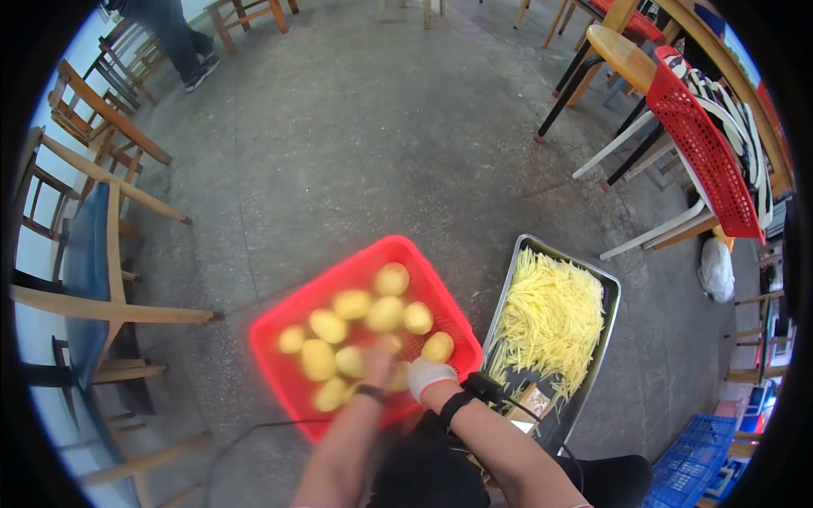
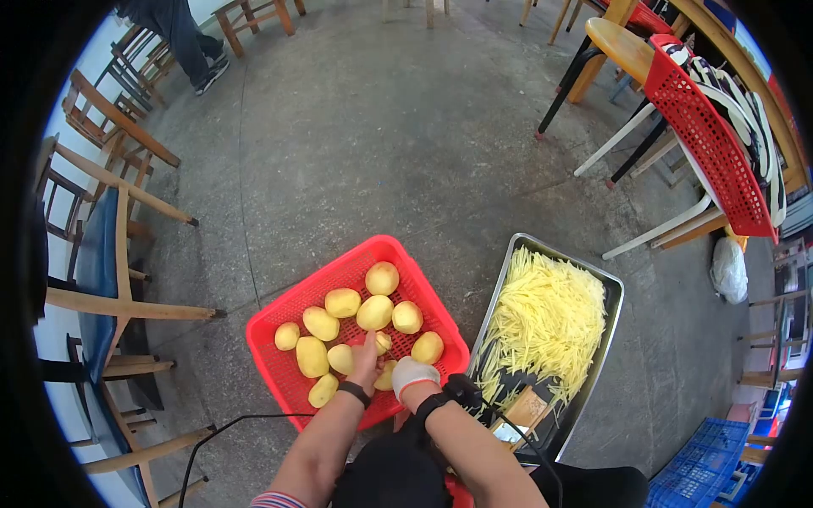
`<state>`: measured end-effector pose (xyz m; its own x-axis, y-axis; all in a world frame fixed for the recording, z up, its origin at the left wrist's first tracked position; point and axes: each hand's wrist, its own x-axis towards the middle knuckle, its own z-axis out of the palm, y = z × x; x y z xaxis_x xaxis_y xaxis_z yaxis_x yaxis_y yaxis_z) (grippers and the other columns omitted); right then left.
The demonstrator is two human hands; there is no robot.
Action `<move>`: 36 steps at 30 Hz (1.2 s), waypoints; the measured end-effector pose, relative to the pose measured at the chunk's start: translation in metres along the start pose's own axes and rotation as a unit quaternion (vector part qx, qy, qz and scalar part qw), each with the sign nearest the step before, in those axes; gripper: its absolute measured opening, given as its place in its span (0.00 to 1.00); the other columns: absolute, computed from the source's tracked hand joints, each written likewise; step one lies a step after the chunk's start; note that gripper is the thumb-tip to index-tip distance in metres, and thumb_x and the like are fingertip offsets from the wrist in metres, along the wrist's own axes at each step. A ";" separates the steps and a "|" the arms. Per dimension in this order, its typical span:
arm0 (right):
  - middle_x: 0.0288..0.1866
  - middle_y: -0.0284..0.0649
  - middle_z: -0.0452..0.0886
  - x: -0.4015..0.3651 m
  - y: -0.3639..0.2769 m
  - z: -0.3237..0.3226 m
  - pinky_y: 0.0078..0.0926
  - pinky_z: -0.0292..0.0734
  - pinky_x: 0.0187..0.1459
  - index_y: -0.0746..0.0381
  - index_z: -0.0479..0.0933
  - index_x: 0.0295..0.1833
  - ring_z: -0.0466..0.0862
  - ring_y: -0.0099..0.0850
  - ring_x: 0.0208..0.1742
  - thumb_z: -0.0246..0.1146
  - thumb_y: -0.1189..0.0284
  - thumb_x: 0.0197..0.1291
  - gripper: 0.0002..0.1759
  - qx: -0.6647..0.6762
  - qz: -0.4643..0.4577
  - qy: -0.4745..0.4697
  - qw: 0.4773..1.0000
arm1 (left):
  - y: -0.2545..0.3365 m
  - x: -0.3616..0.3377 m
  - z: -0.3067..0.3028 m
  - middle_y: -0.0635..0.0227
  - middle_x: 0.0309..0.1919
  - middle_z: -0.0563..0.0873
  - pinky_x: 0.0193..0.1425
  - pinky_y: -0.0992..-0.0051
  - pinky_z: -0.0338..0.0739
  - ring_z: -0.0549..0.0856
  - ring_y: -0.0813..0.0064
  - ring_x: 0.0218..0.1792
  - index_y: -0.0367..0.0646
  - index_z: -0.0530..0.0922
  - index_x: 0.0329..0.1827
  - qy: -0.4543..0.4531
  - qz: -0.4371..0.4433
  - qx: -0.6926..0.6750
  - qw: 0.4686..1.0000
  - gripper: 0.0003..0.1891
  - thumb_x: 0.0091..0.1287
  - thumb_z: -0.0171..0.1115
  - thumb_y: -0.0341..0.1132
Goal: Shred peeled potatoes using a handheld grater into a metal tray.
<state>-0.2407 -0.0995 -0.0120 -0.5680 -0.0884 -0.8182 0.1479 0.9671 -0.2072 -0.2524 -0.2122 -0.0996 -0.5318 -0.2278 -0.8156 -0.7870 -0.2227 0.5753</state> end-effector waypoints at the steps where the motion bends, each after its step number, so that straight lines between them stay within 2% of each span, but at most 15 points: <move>1: 0.50 0.50 0.82 -0.003 0.000 -0.004 0.45 0.79 0.48 0.62 0.80 0.50 0.83 0.48 0.51 0.57 0.72 0.58 0.15 -0.015 -0.006 -0.019 1.000 | 0.004 -0.003 0.000 0.72 0.14 0.72 0.12 0.78 0.59 0.70 0.79 0.11 0.46 0.72 0.24 0.000 -0.002 0.002 1.000 0.24 0.64 0.54 0.59; 5: 0.50 0.52 0.82 -0.010 0.005 -0.016 0.43 0.79 0.49 0.64 0.81 0.49 0.83 0.47 0.51 0.55 0.71 0.58 0.16 -0.044 -0.029 -0.050 0.997 | 0.009 -0.002 -0.003 0.70 0.15 0.73 0.12 0.78 0.58 0.70 0.78 0.11 0.45 0.72 0.31 -0.027 -0.033 -0.021 0.999 0.19 0.65 0.53 0.53; 7: 0.52 0.49 0.82 -0.011 0.011 -0.017 0.44 0.79 0.49 0.62 0.81 0.51 0.82 0.46 0.54 0.59 0.74 0.54 0.18 -0.022 -0.023 -0.081 0.996 | 0.008 -0.003 -0.009 0.69 0.16 0.74 0.12 0.78 0.58 0.70 0.78 0.11 0.46 0.73 0.34 -0.033 -0.051 -0.039 0.997 0.17 0.65 0.52 0.52; 9: 0.52 0.50 0.82 -0.009 0.022 -0.019 0.44 0.79 0.49 0.63 0.81 0.51 0.82 0.46 0.53 0.58 0.73 0.54 0.18 -0.002 -0.016 -0.095 0.995 | 0.017 -0.016 -0.010 0.68 0.18 0.74 0.12 0.79 0.60 0.71 0.76 0.12 0.48 0.72 0.40 -0.132 -0.021 -0.114 0.984 0.15 0.67 0.49 0.50; 14: 0.50 0.51 0.83 -0.019 0.025 -0.031 0.43 0.78 0.49 0.62 0.81 0.51 0.83 0.46 0.52 0.55 0.72 0.56 0.18 0.049 0.002 -0.140 0.989 | 0.006 -0.004 -0.024 0.67 0.20 0.75 0.14 0.78 0.62 0.73 0.75 0.15 0.49 0.71 0.42 -0.086 -0.072 -0.135 0.984 0.13 0.69 0.47 0.48; 16: 0.41 0.56 0.83 -0.017 0.034 -0.017 0.45 0.78 0.46 0.69 0.81 0.43 0.86 0.47 0.43 0.52 0.71 0.56 0.16 -0.016 -0.072 -0.057 0.996 | -0.006 0.013 -0.028 0.66 0.21 0.76 0.14 0.78 0.63 0.74 0.74 0.16 0.48 0.70 0.43 -0.055 -0.105 -0.152 0.981 0.13 0.70 0.47 0.47; 17: 0.41 0.56 0.83 -0.026 0.031 -0.023 0.45 0.78 0.46 0.69 0.81 0.43 0.86 0.47 0.43 0.52 0.71 0.56 0.16 -0.018 -0.073 -0.061 0.995 | -0.014 0.019 -0.035 0.66 0.23 0.76 0.15 0.78 0.65 0.74 0.74 0.16 0.48 0.70 0.44 -0.082 -0.106 -0.142 0.981 0.12 0.71 0.47 0.46; 19: 0.39 0.57 0.84 -0.047 0.027 -0.039 0.45 0.79 0.44 0.69 0.78 0.44 0.86 0.48 0.42 0.52 0.71 0.56 0.16 -0.025 -0.003 -0.051 0.998 | -0.021 0.024 -0.041 0.66 0.24 0.77 0.17 0.78 0.67 0.74 0.74 0.17 0.48 0.70 0.45 -0.113 -0.103 -0.130 0.980 0.12 0.71 0.47 0.45; 22: 0.37 0.56 0.84 -0.058 0.030 -0.039 0.46 0.79 0.42 0.69 0.75 0.46 0.86 0.48 0.42 0.53 0.70 0.57 0.15 0.007 -0.001 -0.024 1.000 | -0.016 0.013 -0.042 0.65 0.27 0.77 0.20 0.78 0.69 0.75 0.73 0.20 0.47 0.70 0.48 -0.130 -0.094 -0.134 0.978 0.10 0.71 0.47 0.42; 23: 0.37 0.56 0.84 -0.063 0.027 -0.037 0.46 0.79 0.42 0.69 0.75 0.46 0.86 0.48 0.42 0.53 0.70 0.57 0.15 0.006 -0.003 -0.027 1.000 | -0.010 -0.003 -0.044 0.65 0.28 0.77 0.21 0.77 0.70 0.76 0.73 0.22 0.46 0.69 0.48 -0.143 -0.070 -0.150 0.976 0.10 0.71 0.47 0.40; 25: 0.33 0.53 0.84 -0.070 0.024 -0.034 0.47 0.79 0.38 0.68 0.74 0.43 0.86 0.47 0.37 0.53 0.68 0.60 0.14 -0.009 -0.030 0.077 0.997 | -0.001 -0.022 -0.045 0.64 0.30 0.77 0.23 0.76 0.71 0.76 0.73 0.23 0.46 0.69 0.49 -0.159 -0.044 -0.165 0.973 0.09 0.71 0.47 0.38; 28: 0.29 0.51 0.83 -0.060 0.028 -0.016 0.47 0.79 0.32 0.67 0.72 0.40 0.86 0.47 0.32 0.52 0.65 0.64 0.14 -0.016 -0.083 0.118 0.989 | -0.005 -0.036 -0.053 0.60 0.37 0.79 0.29 0.72 0.75 0.78 0.70 0.30 0.43 0.69 0.51 -0.191 0.029 -0.125 0.973 0.11 0.70 0.48 0.37; 30: 0.27 0.51 0.83 -0.058 0.026 -0.011 0.48 0.78 0.30 0.66 0.72 0.40 0.85 0.48 0.30 0.51 0.63 0.65 0.15 -0.009 -0.099 0.133 0.986 | -0.008 -0.041 -0.060 0.58 0.44 0.79 0.38 0.69 0.78 0.80 0.66 0.37 0.41 0.69 0.55 -0.179 -0.045 -0.296 0.937 0.15 0.70 0.48 0.38; 31: 0.26 0.51 0.82 -0.059 0.026 -0.013 0.48 0.77 0.28 0.66 0.71 0.39 0.85 0.48 0.28 0.50 0.62 0.66 0.16 -0.003 -0.109 0.143 0.984 | -0.005 -0.045 -0.059 0.57 0.47 0.80 0.42 0.68 0.78 0.80 0.63 0.43 0.39 0.69 0.58 -0.202 -0.026 -0.300 0.932 0.18 0.70 0.47 0.39; 36: 0.25 0.50 0.82 -0.071 0.026 -0.017 0.49 0.76 0.28 0.65 0.71 0.39 0.84 0.49 0.28 0.50 0.61 0.66 0.16 -0.006 -0.142 0.154 0.978 | 0.016 -0.071 -0.059 0.58 0.48 0.80 0.41 0.68 0.79 0.81 0.63 0.44 0.40 0.70 0.58 -0.197 -0.054 -0.386 0.900 0.18 0.71 0.47 0.40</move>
<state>-0.2103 -0.0636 0.0498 -0.8017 -0.2804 -0.5279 -0.0602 0.9165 -0.3954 -0.2084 -0.2559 -0.0288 -0.6537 0.1544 -0.7408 -0.4706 -0.8496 0.2383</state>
